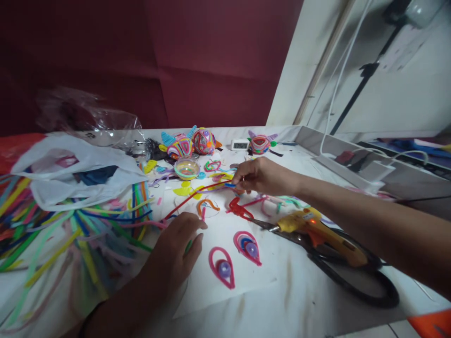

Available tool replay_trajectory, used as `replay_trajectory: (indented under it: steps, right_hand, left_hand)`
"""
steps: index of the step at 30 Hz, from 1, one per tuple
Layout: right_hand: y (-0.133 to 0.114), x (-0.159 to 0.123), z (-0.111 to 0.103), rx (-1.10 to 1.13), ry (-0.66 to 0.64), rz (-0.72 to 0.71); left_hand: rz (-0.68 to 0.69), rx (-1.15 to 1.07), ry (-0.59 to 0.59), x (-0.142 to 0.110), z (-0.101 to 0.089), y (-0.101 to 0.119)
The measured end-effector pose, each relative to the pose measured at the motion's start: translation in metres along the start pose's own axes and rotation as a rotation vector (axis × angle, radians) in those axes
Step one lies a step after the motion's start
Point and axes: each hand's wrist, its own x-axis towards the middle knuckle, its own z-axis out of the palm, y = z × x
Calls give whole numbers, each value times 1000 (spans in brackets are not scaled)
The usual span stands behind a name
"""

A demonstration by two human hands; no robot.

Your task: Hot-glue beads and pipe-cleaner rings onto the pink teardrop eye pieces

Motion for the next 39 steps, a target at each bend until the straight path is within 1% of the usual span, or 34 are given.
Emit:
replay_trajectory:
  steps: [2,4,6,10,13,17,21,23,25,26,29,32,36,39]
  right_hand:
    - [-14,-13,5,13,60,-26]
    - [-30,-24,13,21,83,-70]
    - [-44,-31,22,19,87,-112]
    - [-66,-37,37,4,66,-170]
    - [-77,-35,42,10,52,-178]
    - [-87,-35,42,32,83,-125]
    - [-98,-41,44,72,172,-17]
    - [-103,-44,48,110,227,53]
    - [-107,-47,54,163,283,121]
    - [-108,-48,57,193,309,150]
    - [-107,-50,66,274,373,201]
    - [-106,-52,69,305,389,197]
    - [-107,-55,68,271,419,187]
    - [-110,-55,71,257,478,209]
  left_hand:
    - [-19,-17,24,0,-1,2]
    - [-24,-27,38,1,-3,6]
    - [5,-35,50,1,-5,10]
    - [86,58,91,1,-8,15]
    - [157,137,110,1,-11,16]
    - [251,255,123,1,-18,18]
    - [327,475,113,1,-23,24]
    - [340,552,92,2,-23,30]
    - [313,593,64,4,-22,37]
    - [277,599,48,5,-22,40]
    - [111,582,31,10,-21,50]
    - [-18,510,28,14,-21,56]
    - [-79,444,18,17,-17,61]
    - [-153,387,73,20,-13,66]
